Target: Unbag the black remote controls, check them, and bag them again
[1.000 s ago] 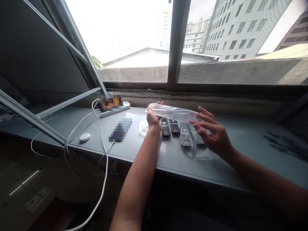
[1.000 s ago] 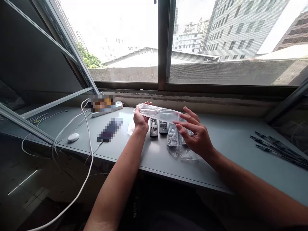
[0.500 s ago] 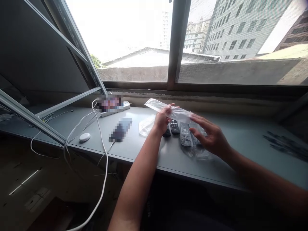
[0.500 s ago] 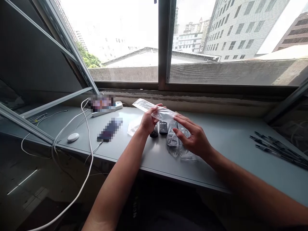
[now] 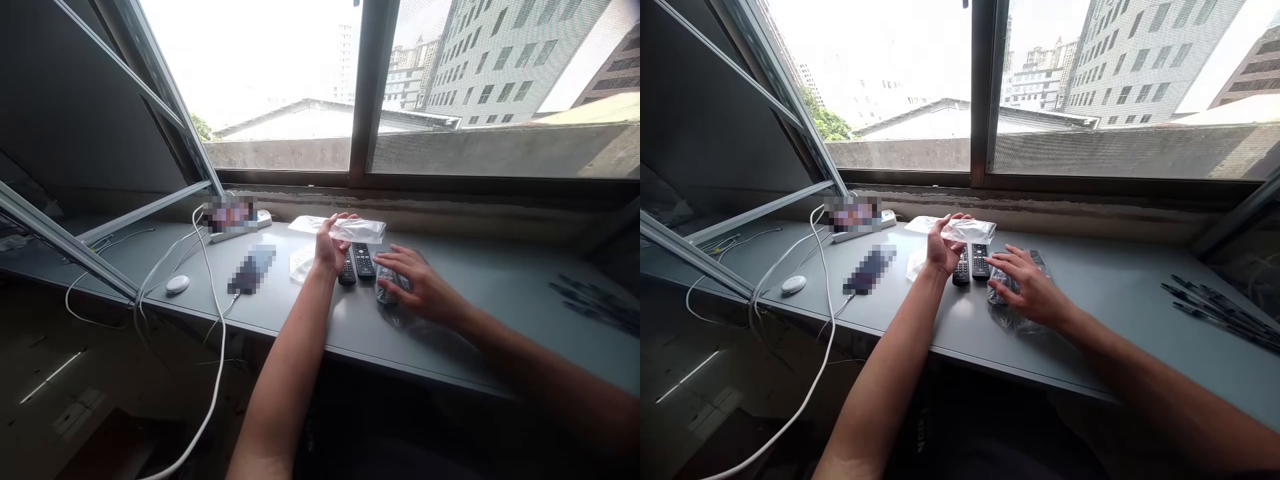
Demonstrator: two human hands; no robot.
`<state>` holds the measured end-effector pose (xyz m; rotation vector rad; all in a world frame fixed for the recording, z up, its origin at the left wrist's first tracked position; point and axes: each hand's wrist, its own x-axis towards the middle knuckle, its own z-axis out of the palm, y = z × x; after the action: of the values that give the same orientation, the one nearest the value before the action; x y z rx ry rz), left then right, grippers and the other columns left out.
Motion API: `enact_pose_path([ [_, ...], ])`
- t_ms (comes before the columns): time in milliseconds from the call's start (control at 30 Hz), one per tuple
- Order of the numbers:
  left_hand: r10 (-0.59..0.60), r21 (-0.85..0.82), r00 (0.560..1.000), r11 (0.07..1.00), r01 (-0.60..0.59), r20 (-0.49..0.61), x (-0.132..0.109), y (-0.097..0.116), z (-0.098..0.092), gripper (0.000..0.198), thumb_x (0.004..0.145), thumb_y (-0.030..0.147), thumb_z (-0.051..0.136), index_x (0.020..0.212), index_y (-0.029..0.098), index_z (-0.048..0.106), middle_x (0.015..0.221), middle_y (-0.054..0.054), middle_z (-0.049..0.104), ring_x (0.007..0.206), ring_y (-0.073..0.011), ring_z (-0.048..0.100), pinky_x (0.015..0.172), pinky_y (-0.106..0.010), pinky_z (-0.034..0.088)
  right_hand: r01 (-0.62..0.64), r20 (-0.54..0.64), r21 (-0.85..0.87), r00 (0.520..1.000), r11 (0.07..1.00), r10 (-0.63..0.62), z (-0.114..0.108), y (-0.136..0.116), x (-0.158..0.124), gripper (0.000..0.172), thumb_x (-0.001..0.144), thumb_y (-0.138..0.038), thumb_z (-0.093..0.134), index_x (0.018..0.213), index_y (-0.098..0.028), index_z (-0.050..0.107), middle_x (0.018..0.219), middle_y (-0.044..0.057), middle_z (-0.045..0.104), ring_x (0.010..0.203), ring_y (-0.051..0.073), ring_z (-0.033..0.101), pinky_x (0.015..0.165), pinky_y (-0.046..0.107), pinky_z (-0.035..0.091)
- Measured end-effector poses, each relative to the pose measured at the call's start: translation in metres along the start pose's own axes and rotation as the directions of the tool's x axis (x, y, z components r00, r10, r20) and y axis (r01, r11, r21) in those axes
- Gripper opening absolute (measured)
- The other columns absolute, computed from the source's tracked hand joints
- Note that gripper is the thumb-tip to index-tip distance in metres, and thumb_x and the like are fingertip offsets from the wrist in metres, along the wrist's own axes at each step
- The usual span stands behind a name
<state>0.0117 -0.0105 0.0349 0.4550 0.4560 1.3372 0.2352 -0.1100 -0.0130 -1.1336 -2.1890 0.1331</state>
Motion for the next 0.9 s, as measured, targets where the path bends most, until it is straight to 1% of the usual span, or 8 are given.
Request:
enact_pose_path([
  [67,-0.003,-0.010,1.000,1.000,0.002,-0.005,0.000,0.000,0.001,0.035,0.101,0.030,0.072,0.131,0.015,0.079,0.127,-0.018,0.085,0.097,-0.0212,0.083,0.043,-0.016,0.030,-0.004,0.046,-0.005,0.999,1.000,0.004,0.004,0.003,-0.001,0.044,0.112,-0.046,0.068,0.152,-0.032,0.080,0.160,0.012,0.074,0.168,0.047,0.046,0.132,0.075,0.043],
  [233,0.015,0.035,1.000,0.999,-0.016,0.014,0.001,-0.002,-0.001,0.031,0.103,0.034,0.071,0.127,0.016,0.079,0.121,-0.017,0.084,0.107,-0.0255,0.085,0.044,-0.017,0.032,-0.014,0.103,0.027,0.995,1.000,0.011,0.002,-0.001,0.004,0.037,0.111,-0.048,0.068,0.140,-0.036,0.088,0.139,0.013,0.081,0.141,0.043,0.066,0.122,0.069,0.054],
  [400,0.009,0.065,1.000,0.998,-0.009,-0.004,0.004,-0.005,-0.004,0.032,0.102,0.037,0.073,0.126,0.016,0.080,0.125,-0.017,0.084,0.119,-0.0313,0.083,0.057,-0.022,0.050,-0.068,0.105,-0.017,0.992,0.998,0.069,0.003,-0.002,0.010,0.043,0.110,-0.055,0.069,0.145,-0.037,0.085,0.134,0.014,0.077,0.130,0.041,0.067,0.118,0.065,0.056],
  [567,0.013,0.087,1.000,0.996,-0.011,-0.029,0.001,-0.008,-0.003,0.029,0.101,0.038,0.075,0.120,0.017,0.080,0.124,-0.016,0.084,0.121,-0.0317,0.083,0.073,-0.027,0.061,-0.127,0.133,-0.061,0.982,0.990,0.135,0.006,0.002,0.018,0.038,0.110,-0.057,0.066,0.121,-0.033,0.093,0.126,0.015,0.073,0.121,0.039,0.069,0.113,0.060,0.059],
  [633,0.006,0.083,1.000,0.997,-0.003,-0.029,0.000,-0.009,-0.002,0.028,0.101,0.037,0.075,0.119,0.016,0.080,0.122,-0.016,0.084,0.117,-0.0306,0.084,0.070,-0.025,0.059,-0.134,0.124,-0.081,0.982,0.988,0.143,0.005,0.002,0.022,0.038,0.110,-0.055,0.067,0.128,-0.031,0.090,0.129,0.015,0.073,0.124,0.040,0.068,0.113,0.059,0.058],
  [767,0.001,0.050,1.000,0.999,0.000,-0.009,-0.001,-0.010,-0.001,0.028,0.102,0.037,0.074,0.119,0.015,0.079,0.115,-0.015,0.084,0.108,-0.0282,0.085,0.058,-0.022,0.052,-0.096,0.174,-0.144,0.977,0.985,0.121,0.008,0.003,0.036,0.056,0.112,-0.054,0.064,0.160,-0.028,0.074,0.128,0.017,0.076,0.124,0.041,0.069,0.112,0.057,0.057],
  [833,0.008,0.036,1.000,0.999,-0.008,-0.001,0.000,-0.010,-0.001,0.029,0.101,0.037,0.074,0.120,0.015,0.079,0.114,-0.015,0.084,0.106,-0.0280,0.085,0.053,-0.021,0.047,-0.078,0.207,-0.173,0.972,0.982,0.114,0.011,0.005,0.047,0.057,0.112,-0.055,0.065,0.163,-0.029,0.072,0.131,0.017,0.079,0.124,0.041,0.069,0.114,0.057,0.055],
  [900,0.006,0.027,1.000,1.000,-0.006,-0.012,0.001,-0.011,-0.002,0.032,0.100,0.037,0.075,0.124,0.016,0.079,0.115,-0.015,0.084,0.105,-0.0283,0.085,0.050,-0.020,0.043,-0.041,0.240,-0.168,0.967,0.985,0.081,0.014,0.008,0.057,0.052,0.111,-0.057,0.068,0.156,-0.033,0.077,0.134,0.016,0.081,0.125,0.041,0.070,0.115,0.057,0.054],
])
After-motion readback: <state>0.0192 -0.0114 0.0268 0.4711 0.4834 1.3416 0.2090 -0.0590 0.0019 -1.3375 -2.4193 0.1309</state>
